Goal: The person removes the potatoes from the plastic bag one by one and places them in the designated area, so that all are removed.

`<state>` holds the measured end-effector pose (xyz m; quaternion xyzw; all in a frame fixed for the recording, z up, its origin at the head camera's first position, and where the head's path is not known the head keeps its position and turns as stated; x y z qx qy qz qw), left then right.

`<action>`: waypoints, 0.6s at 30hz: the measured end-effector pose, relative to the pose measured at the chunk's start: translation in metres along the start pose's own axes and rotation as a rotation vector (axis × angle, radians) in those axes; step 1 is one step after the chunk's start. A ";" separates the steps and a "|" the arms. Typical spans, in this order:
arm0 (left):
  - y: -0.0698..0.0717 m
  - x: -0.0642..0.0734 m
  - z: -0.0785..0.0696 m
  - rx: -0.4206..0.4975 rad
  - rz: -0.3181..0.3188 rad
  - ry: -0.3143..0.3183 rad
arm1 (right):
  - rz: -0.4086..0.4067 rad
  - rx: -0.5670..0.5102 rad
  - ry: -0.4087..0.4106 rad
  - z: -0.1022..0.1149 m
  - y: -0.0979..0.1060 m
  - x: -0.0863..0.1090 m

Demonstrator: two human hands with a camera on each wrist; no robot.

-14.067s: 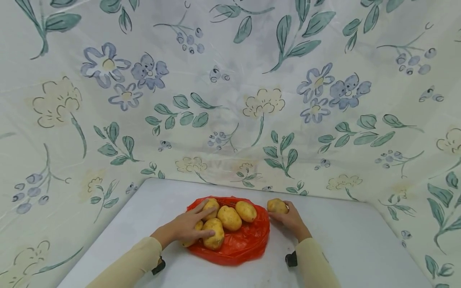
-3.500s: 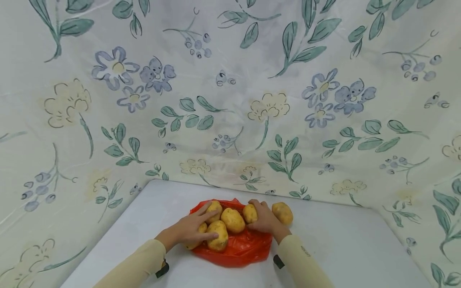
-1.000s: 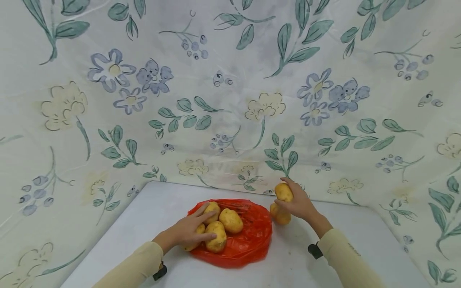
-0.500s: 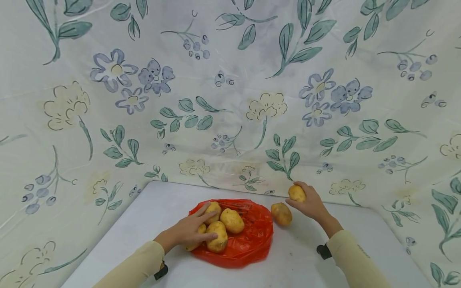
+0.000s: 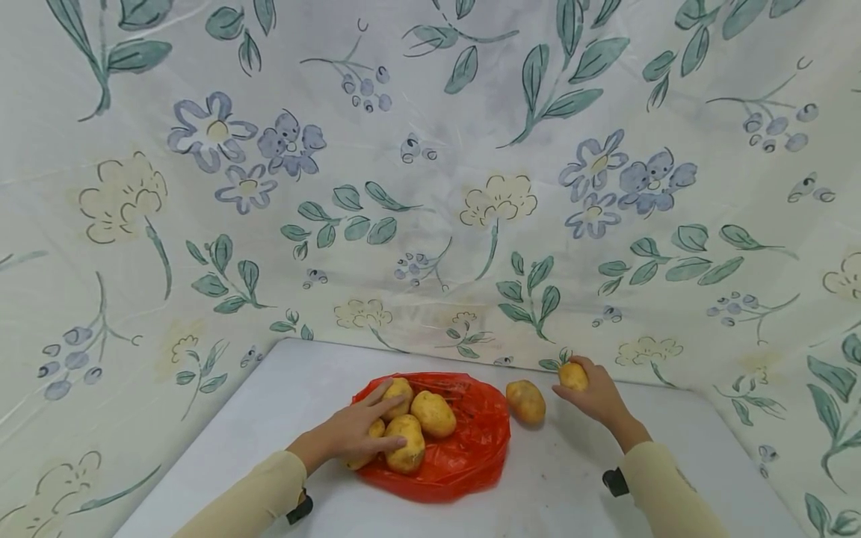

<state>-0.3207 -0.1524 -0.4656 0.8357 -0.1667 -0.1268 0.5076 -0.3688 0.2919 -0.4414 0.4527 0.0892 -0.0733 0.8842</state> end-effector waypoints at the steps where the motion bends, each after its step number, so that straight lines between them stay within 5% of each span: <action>1: 0.000 0.001 0.000 0.003 0.001 0.001 | 0.001 -0.002 -0.007 -0.002 -0.001 0.000; 18: -0.001 -0.001 0.000 0.001 0.010 0.010 | 0.036 0.027 -0.118 -0.020 -0.026 0.003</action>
Point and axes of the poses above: each hand's wrist, its own x-axis away from the middle knuckle, its own y-axis out of the back of the hand, z = x × y, the point moved 1 cm from there along -x, towards the middle knuckle, and after that the axes turned 6 degrees about -z, right-handed, at the moved point
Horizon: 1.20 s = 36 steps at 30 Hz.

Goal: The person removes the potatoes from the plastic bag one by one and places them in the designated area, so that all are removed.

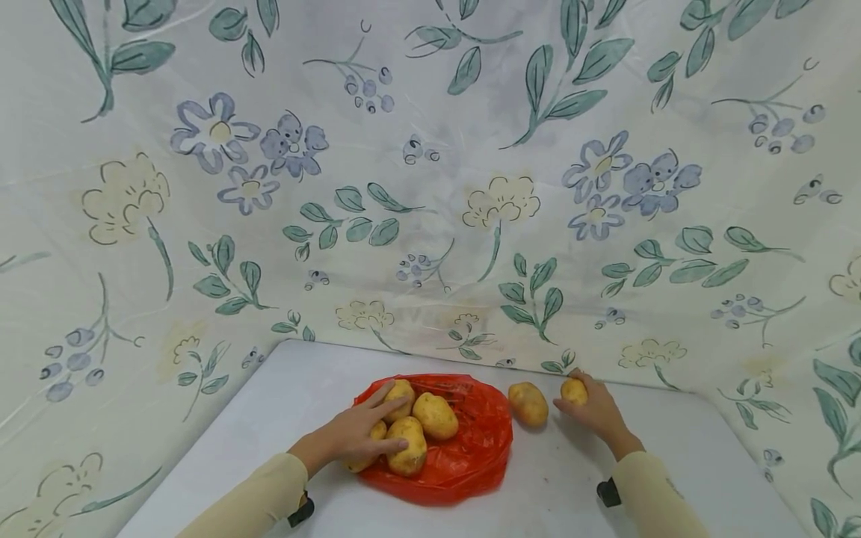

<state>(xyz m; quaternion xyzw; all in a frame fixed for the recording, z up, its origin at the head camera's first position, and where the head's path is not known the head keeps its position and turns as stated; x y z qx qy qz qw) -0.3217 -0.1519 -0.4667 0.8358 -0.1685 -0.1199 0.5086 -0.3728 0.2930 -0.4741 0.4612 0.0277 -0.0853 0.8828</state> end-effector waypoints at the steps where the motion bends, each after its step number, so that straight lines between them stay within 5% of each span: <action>1: 0.000 0.000 0.001 0.001 -0.001 -0.001 | 0.004 -0.001 -0.005 0.001 -0.001 0.001; 21: 0.000 0.001 0.000 0.005 0.000 -0.018 | 0.041 0.008 -0.019 -0.003 -0.016 0.001; 36: 0.002 0.002 -0.001 0.004 0.002 -0.013 | 0.111 -0.013 -0.052 -0.006 -0.005 0.003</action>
Point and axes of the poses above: each hand's wrist, its own x-axis away from the middle knuckle, its own y-axis out of the back of the hand, z = x × y, the point moved 1 cm from there along -x, towards the middle knuckle, and after that the axes turned 6 degrees about -z, right-handed, at the moved point
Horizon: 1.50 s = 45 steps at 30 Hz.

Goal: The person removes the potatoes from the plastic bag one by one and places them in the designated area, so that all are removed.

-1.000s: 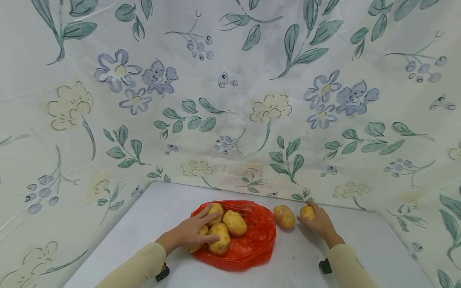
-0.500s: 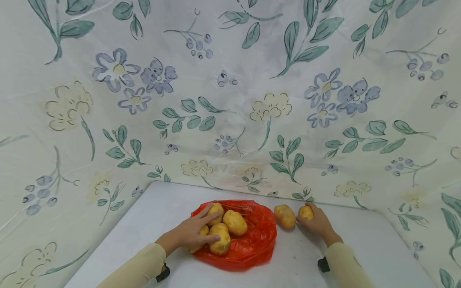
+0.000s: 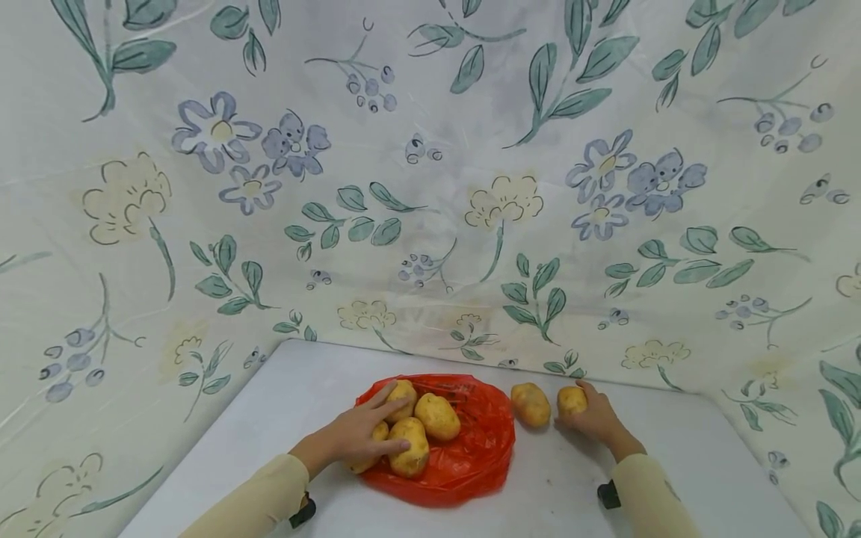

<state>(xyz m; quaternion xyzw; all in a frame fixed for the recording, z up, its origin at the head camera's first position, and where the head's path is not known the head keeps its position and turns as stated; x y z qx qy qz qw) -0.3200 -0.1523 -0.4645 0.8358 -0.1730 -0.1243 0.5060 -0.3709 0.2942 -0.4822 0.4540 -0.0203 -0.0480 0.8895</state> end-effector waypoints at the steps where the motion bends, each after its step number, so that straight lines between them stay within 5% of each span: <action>1: 0.000 0.000 0.000 -0.002 -0.001 0.000 | 0.010 -0.003 -0.007 0.000 0.001 0.000; 12: 0.001 0.000 0.003 -0.006 -0.005 0.011 | 0.088 -0.052 -0.032 -0.004 0.001 -0.004; 45: -0.002 0.000 0.003 -0.002 -0.015 -0.013 | 0.086 -0.058 0.015 0.001 -0.004 0.006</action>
Point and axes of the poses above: each hand's wrist, its own x-axis away from the middle knuckle, its own y-axis out of the back of the hand, z = x × y, the point moved 1 cm from there along -x, towards the middle knuckle, and after that the axes turned 6 degrees about -z, right-handed, at the moved point
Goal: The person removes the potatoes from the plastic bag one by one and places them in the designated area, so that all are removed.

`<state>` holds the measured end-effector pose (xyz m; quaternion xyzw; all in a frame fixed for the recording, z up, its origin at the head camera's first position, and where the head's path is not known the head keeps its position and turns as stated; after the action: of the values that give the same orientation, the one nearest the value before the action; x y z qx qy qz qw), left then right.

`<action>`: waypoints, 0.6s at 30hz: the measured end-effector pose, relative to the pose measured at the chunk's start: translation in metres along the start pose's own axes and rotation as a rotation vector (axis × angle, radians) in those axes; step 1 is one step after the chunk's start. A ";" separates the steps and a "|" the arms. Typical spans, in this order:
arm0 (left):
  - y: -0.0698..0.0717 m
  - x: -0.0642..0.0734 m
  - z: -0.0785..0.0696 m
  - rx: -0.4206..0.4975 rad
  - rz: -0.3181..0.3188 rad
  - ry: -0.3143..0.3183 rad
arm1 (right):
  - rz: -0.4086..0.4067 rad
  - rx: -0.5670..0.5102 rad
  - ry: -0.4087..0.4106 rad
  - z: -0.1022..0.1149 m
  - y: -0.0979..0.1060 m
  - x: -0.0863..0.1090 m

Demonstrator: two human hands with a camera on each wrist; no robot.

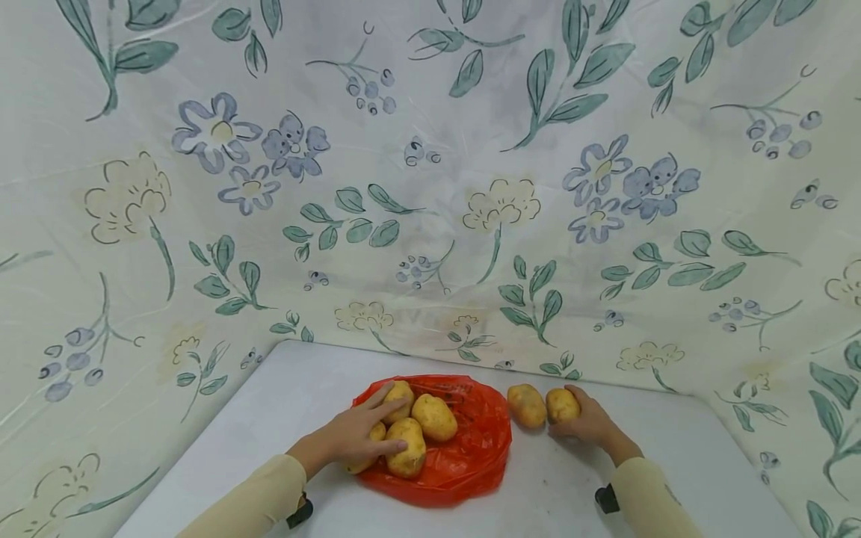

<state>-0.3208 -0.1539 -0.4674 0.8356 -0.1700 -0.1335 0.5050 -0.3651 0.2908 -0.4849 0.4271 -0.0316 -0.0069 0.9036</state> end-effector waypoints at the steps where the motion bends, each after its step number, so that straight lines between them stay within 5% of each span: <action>1: 0.000 0.000 0.000 0.001 0.000 0.000 | 0.001 -0.003 0.001 0.000 0.000 0.000; 12: 0.000 -0.001 0.000 -0.007 0.004 0.008 | 0.048 -0.002 -0.037 0.005 0.016 0.006; 18: 0.000 0.000 0.000 -0.008 0.007 0.021 | -0.029 0.042 -0.063 -0.001 0.030 0.001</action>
<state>-0.3207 -0.1537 -0.4670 0.8343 -0.1670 -0.1235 0.5106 -0.3642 0.3104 -0.4616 0.4461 -0.0541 -0.0327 0.8928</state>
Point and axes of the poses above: each hand's wrist, its own x-axis away from the middle knuckle, its own y-axis out of the back of the hand, z = x × y, the point moved 1 cm from there along -x, towards the middle knuckle, and after that the axes turned 6 degrees about -z, right-handed, at the moved point
